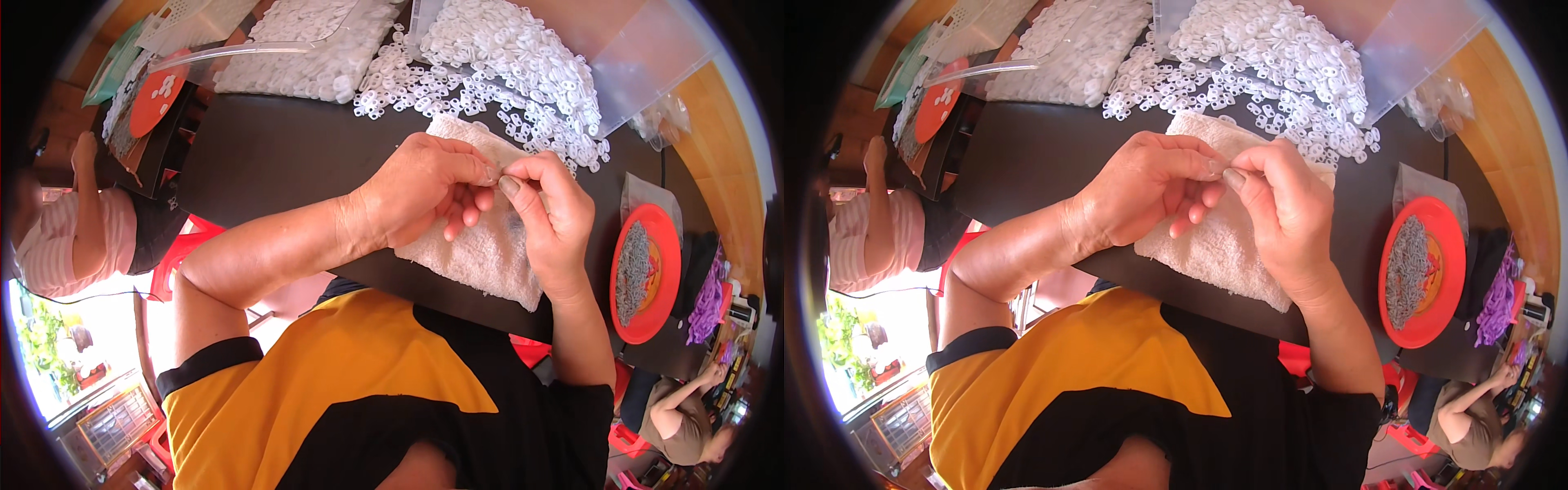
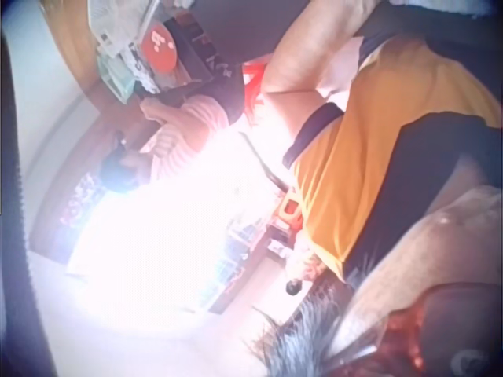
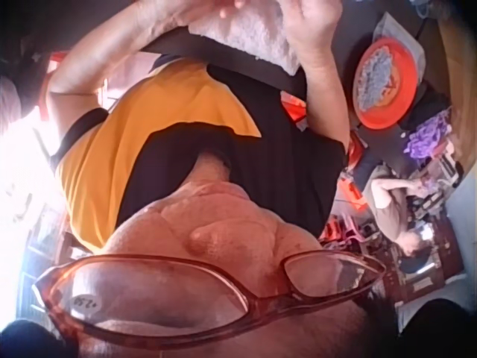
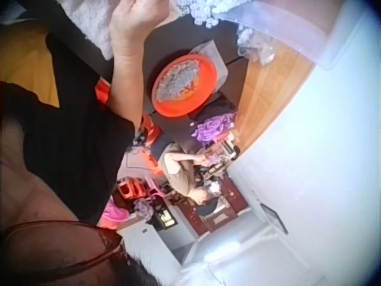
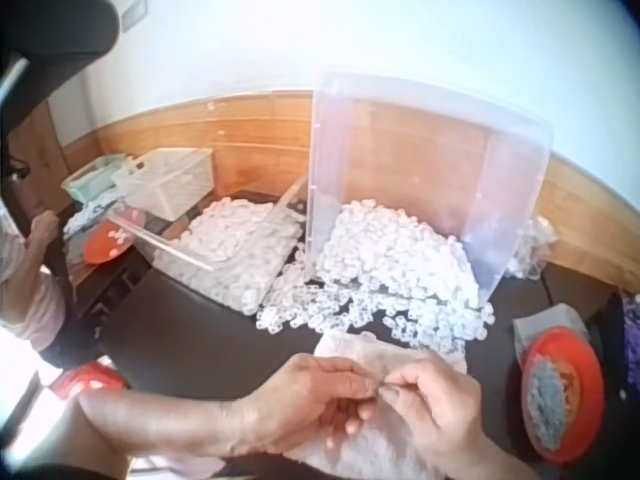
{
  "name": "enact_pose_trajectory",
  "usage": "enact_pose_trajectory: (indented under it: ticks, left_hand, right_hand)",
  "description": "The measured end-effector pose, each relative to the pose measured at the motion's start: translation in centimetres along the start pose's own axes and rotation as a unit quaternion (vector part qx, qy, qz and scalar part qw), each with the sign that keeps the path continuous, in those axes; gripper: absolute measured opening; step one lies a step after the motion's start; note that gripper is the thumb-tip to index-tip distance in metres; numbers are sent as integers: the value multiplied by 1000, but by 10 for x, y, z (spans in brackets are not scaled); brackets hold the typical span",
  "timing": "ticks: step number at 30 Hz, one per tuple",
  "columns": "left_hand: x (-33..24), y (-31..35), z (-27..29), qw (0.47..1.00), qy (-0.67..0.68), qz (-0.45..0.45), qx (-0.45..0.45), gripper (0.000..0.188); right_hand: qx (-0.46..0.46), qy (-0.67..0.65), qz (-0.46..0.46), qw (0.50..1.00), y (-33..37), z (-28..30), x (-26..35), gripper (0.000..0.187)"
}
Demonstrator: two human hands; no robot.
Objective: Assembling small white plastic washers or spacers using a thin metal pin or assembly tool.
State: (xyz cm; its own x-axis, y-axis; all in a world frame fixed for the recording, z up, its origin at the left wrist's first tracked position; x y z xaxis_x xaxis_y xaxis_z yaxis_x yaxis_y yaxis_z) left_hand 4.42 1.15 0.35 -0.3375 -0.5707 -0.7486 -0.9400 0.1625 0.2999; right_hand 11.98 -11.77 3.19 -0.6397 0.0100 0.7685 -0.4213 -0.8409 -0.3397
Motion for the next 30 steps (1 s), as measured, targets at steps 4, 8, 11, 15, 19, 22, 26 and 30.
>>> enact_pose_trajectory:
  ticks: [4, 8, 11, 15, 19, 22, 26, 30]
  left_hand:
    - [4, -4, 5, 999, 26, 3, -22, 16]
    - [3, -5, 3, 1000, 7, 13, -20, 16]
    - [-3, -9, 1, 999, -29, 13, -16, 17]
    - [-34, -35, 13, 905, -380, -179, -64, 14]
    - [-55, -74, 13, 678, -660, -316, -74, 11]
    - [-49, -93, 9, 580, -772, -251, -69, 10]
    - [-39, -111, 16, 511, -841, -168, -61, 10]
    - [-39, -110, 20, 498, -837, -217, -69, 9]
  right_hand:
    - [-19, 68, 69, 995, -3, -2, 9, 13]
    - [-13, 48, 57, 997, -2, 1, 2, 13]
    - [-15, -3, 37, 999, 0, 6, -2, 11]
    - [-47, -144, -95, 984, 1, 9, -24, 4]
    - [-92, -221, -141, 961, 2, 11, -35, 6]
    - [-109, -233, -138, 956, 1, 11, -39, 7]
    - [-116, -230, -138, 956, 2, 15, -42, 8]
    - [-124, -235, -143, 954, 2, 20, -42, 7]
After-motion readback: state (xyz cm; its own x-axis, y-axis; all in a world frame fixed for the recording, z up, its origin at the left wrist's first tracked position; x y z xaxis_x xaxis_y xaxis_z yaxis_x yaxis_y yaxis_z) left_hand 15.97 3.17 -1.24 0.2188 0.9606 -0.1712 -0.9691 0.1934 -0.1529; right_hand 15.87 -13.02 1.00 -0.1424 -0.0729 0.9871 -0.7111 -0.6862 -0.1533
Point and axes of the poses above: each hand's wrist, its own y-axis away from the middle knuckle, its own z-axis out of the back of the hand, x = y × z, the point moved 5 cm from there along -y, towards the middle knuckle, and after that the axes turned 12 degrees about x, right-handed, at the moved point
